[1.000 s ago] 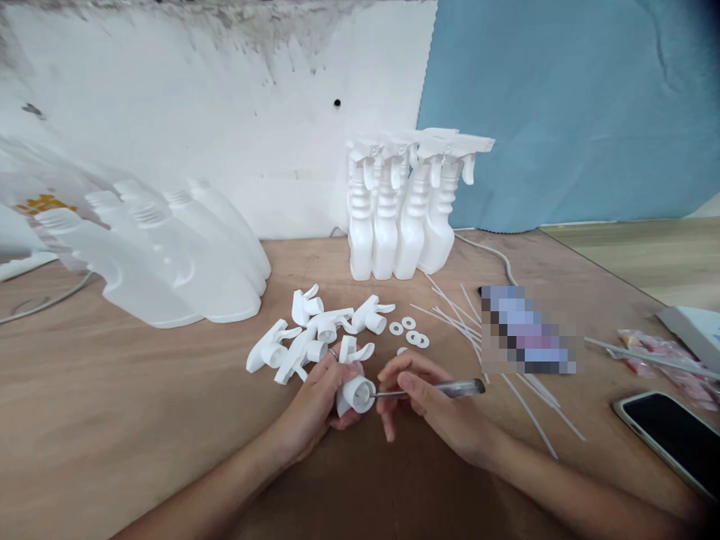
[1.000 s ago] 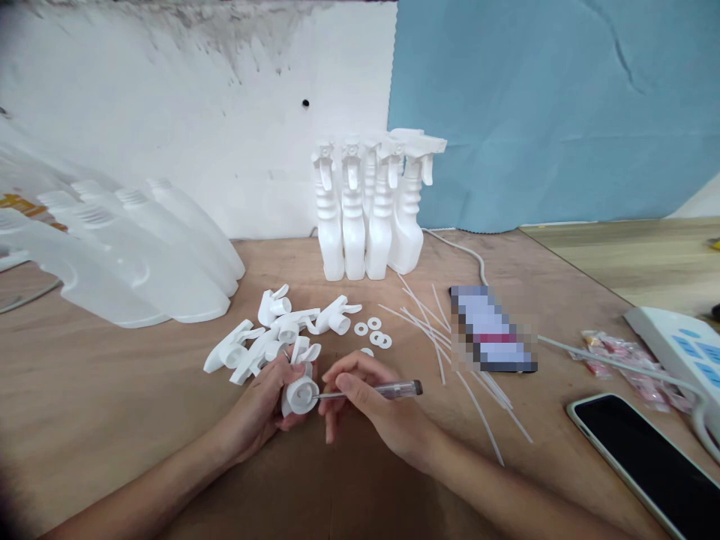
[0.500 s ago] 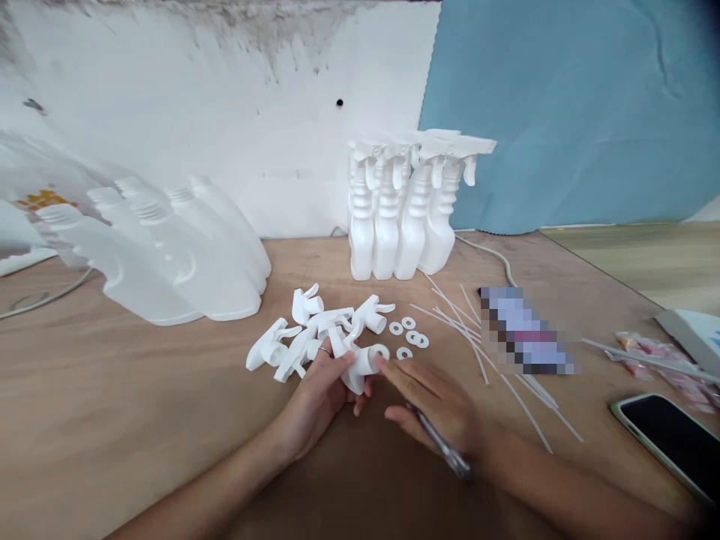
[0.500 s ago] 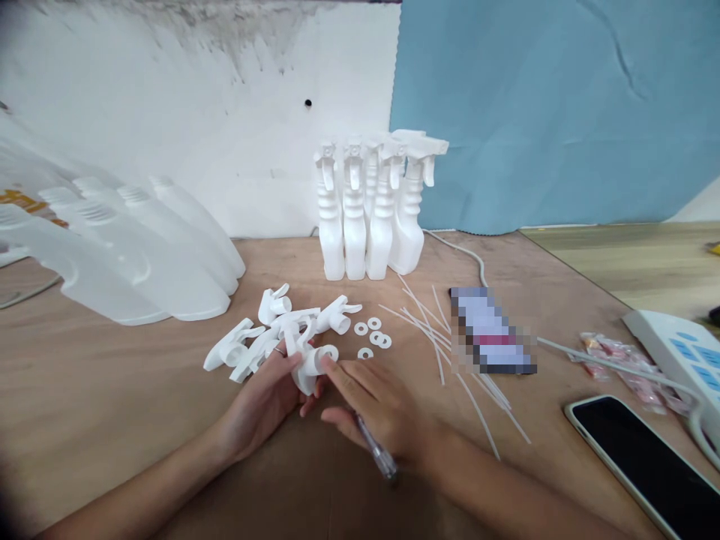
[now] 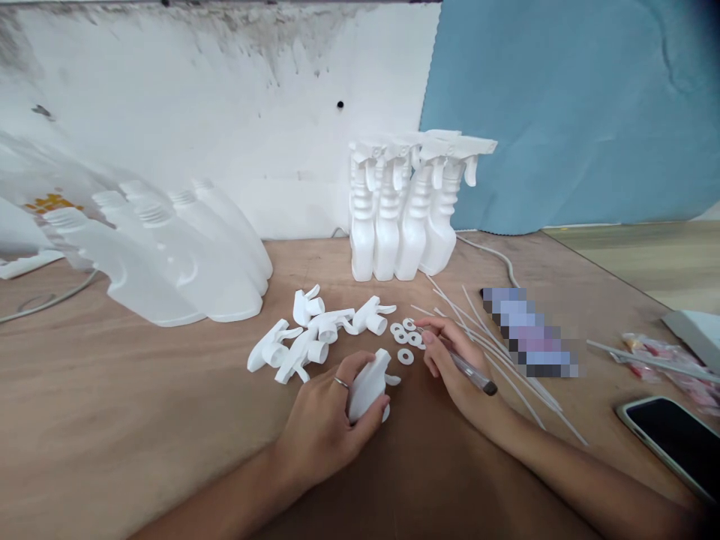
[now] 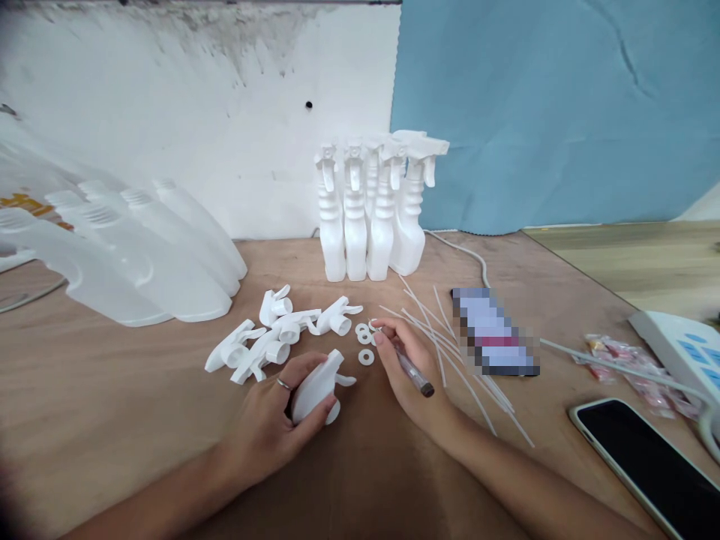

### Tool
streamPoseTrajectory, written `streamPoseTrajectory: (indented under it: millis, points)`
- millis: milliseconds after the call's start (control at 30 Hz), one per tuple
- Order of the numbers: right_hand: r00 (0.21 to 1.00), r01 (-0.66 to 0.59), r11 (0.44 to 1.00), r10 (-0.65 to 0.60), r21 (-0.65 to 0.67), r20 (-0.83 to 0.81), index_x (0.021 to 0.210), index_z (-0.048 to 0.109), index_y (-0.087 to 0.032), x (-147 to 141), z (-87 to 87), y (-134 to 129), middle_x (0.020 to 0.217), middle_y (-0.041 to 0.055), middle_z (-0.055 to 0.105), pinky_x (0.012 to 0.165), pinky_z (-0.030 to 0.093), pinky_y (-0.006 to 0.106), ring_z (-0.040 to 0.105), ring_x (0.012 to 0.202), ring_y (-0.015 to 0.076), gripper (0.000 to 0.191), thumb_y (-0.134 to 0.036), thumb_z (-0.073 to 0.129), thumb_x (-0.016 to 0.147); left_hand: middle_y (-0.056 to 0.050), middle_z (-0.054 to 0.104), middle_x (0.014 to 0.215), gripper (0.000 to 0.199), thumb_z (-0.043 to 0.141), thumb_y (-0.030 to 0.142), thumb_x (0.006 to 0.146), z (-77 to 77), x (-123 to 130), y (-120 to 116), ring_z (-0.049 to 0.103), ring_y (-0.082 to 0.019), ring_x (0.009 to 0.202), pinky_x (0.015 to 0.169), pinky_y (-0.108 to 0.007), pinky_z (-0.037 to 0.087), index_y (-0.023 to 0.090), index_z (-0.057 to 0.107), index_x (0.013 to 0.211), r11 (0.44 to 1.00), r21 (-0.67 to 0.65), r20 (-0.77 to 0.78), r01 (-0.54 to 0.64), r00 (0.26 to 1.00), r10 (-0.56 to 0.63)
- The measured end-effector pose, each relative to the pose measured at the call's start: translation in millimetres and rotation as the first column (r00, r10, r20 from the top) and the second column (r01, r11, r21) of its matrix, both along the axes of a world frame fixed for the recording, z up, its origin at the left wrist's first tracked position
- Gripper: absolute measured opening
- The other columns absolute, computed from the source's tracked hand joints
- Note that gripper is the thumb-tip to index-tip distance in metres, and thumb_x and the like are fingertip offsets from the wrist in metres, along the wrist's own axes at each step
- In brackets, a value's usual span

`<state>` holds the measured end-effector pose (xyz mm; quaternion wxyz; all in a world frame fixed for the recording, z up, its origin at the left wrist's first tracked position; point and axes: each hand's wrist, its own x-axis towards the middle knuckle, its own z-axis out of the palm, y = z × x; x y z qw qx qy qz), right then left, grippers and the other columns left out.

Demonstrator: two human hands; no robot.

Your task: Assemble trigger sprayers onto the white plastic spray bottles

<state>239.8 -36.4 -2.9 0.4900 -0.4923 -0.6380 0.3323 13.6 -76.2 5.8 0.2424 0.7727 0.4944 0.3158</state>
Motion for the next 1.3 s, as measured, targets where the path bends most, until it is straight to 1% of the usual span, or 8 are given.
streamPoseTrajectory:
  millis: [167, 333, 600, 800, 933, 1100, 1200, 1300]
  points:
    - [0.989, -0.004, 0.990, -0.017, -0.139, -0.149, 0.106, 0.058, -0.022, -2.1, 2.6, 3.1, 0.058, -0.0067, 0.048, 0.048, 0.035, 0.024, 0.045, 0.049, 0.0109, 0.027, -0.047, 0.053, 0.099, -0.012, 0.066, 0.120, 0.044, 0.060, 0.033, 0.091, 2.9, 1.3, 11.9, 0.056, -0.034, 0.107, 0.092, -0.047, 0.038, 0.023, 0.052, 0.133, 0.936, 0.350, -0.257, 0.019, 0.963, 0.077]
    - [0.982, -0.008, 0.990, -0.018, -0.142, -0.185, 0.106, 0.057, -0.021, -3.4, 2.1, 4.1, 0.061, -0.0066, 0.048, 0.047, 0.034, 0.023, 0.045, 0.049, 0.0097, 0.028, -0.048, 0.055, 0.097, -0.013, 0.062, 0.124, 0.037, 0.056, 0.028, 0.092, 14.4, -0.5, 21.0, 0.054, -0.033, 0.110, 0.091, -0.046, 0.038, 0.021, 0.053, 0.128, 0.890, 0.455, -0.318, 0.017, 0.937, 0.145]
    - [0.979, -0.017, 0.991, -0.011, -0.133, -0.205, 0.103, 0.058, -0.021, -1.1, 0.7, 6.2, 0.065, -0.0055, 0.051, 0.047, 0.037, 0.024, 0.048, 0.049, 0.0101, 0.028, -0.048, 0.057, 0.095, -0.014, 0.049, 0.138, 0.053, 0.067, 0.026, 0.081, 55.0, 13.3, 143.3, 0.045, -0.032, 0.131, 0.109, -0.048, 0.036, 0.019, 0.047, 0.130, 0.939, 0.241, 0.204, -0.247, 0.958, 0.200]
    - [0.967, -0.029, 0.988, -0.011, -0.151, -0.255, 0.103, 0.059, -0.021, -1.1, -0.9, 7.5, 0.065, -0.0059, 0.051, 0.046, 0.037, 0.023, 0.047, 0.047, 0.0094, 0.028, -0.048, 0.059, 0.094, -0.021, 0.055, 0.131, 0.077, 0.075, 0.019, 0.070, 43.4, 40.9, 215.4, 0.061, -0.029, 0.113, 0.098, -0.042, 0.048, 0.009, 0.036, 0.136, 0.968, 0.104, 0.366, -0.229, 0.914, 0.177]
    - [0.956, -0.058, 0.989, 0.016, -0.135, -0.292, 0.107, 0.060, -0.021, -0.7, 2.7, 6.6, 0.076, -0.0033, 0.058, 0.045, 0.039, 0.022, 0.050, 0.046, 0.0075, 0.030, -0.049, 0.059, 0.095, -0.015, 0.063, 0.119, 0.061, 0.065, 0.016, 0.075, 41.3, 37.8, 199.7, 0.063, -0.026, 0.107, 0.095, -0.041, 0.049, 0.013, 0.040, 0.130, 0.953, 0.105, 0.444, -0.283, 0.871, 0.210]
    - [0.970, -0.107, 0.986, 0.075, -0.128, -0.232, 0.113, 0.065, -0.019, 2.3, 8.6, -0.6, 0.077, 0.0017, 0.068, 0.045, 0.043, 0.024, 0.056, 0.043, 0.0094, 0.042, -0.054, 0.046, 0.100, -0.003, 0.064, 0.103, 0.062, 0.060, 0.017, 0.078, 70.4, 9.0, 140.5, 0.064, -0.021, 0.089, 0.083, -0.038, 0.052, 0.023, 0.028, 0.130, 0.918, 0.095, 0.595, -0.385, 0.762, 0.257]
    - [0.973, -0.115, 0.982, 0.081, -0.150, -0.216, 0.094, 0.068, -0.017, 3.0, 10.4, -3.1, 0.061, -0.0008, 0.062, 0.046, 0.042, 0.023, 0.055, 0.043, 0.0098, 0.041, -0.053, 0.049, 0.099, 0.001, 0.063, 0.098, 0.054, 0.064, 0.021, 0.078, 80.6, -13.5, 90.2, 0.063, -0.018, 0.082, 0.070, -0.028, 0.051, 0.027, 0.038, 0.125, 0.981, 0.014, 0.686, -0.192, 0.716, 0.130]
    - [0.960, -0.157, 0.975, 0.113, -0.159, -0.256, 0.086, 0.067, -0.016, 3.6, 11.5, -1.3, 0.060, -0.0007, 0.060, 0.046, 0.039, 0.022, 0.052, 0.045, 0.0087, 0.040, -0.052, 0.053, 0.098, -0.001, 0.067, 0.099, 0.050, 0.070, 0.032, 0.076, 71.4, -34.8, 41.7, 0.063, -0.018, 0.073, 0.058, -0.024, 0.051, 0.026, 0.052, 0.122, 0.953, -0.303, 0.736, -0.024, 0.629, 0.250]
